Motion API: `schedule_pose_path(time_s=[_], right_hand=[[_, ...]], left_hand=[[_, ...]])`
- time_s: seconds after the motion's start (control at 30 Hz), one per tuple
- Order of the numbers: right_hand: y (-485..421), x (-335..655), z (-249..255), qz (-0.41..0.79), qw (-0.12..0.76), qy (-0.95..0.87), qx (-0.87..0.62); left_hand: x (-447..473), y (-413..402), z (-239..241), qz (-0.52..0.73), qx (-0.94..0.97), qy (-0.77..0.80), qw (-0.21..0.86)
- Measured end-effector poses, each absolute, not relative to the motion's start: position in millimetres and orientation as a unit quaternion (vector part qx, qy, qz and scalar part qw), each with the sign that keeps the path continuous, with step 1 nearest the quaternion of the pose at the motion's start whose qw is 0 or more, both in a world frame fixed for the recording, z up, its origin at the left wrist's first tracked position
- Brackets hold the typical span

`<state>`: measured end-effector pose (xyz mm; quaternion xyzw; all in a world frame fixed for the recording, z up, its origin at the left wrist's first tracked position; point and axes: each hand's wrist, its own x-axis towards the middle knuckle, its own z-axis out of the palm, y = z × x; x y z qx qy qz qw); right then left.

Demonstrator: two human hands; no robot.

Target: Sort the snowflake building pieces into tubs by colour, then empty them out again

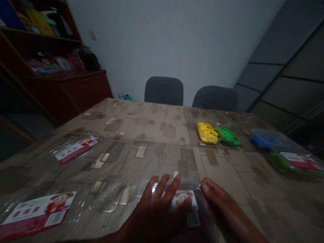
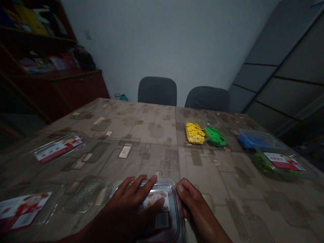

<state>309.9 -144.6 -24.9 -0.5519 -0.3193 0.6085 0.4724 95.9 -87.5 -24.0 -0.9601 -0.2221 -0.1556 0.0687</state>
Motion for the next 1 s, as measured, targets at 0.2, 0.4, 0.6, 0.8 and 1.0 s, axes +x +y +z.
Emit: schedule_pose_path(time_s=[0.2,0.4,0.6,0.8,1.0], right_hand=[[-145,307,-21,0.621,0.499,-0.233,-0.558],[-148,304,-14,0.609,0.498,-0.245,-0.566],[-148,304,-16,0.589,0.484,-0.295,-0.576],[-146,307,-22,0.595,0.441,-0.328,-0.587],[-146,306,-17,0.568,0.444,-0.361,-0.592]], left_hand=[[94,-88,-23,-0.137,-0.964,-0.220,0.057],[93,-89,-23,-0.127,-0.964,-0.228,0.060],[93,-89,-23,-0.118,-0.963,-0.233,0.064],[95,-89,-28,-0.146,-0.959,-0.231,0.070],[95,-90,-30,-0.153,-0.955,-0.242,0.083]])
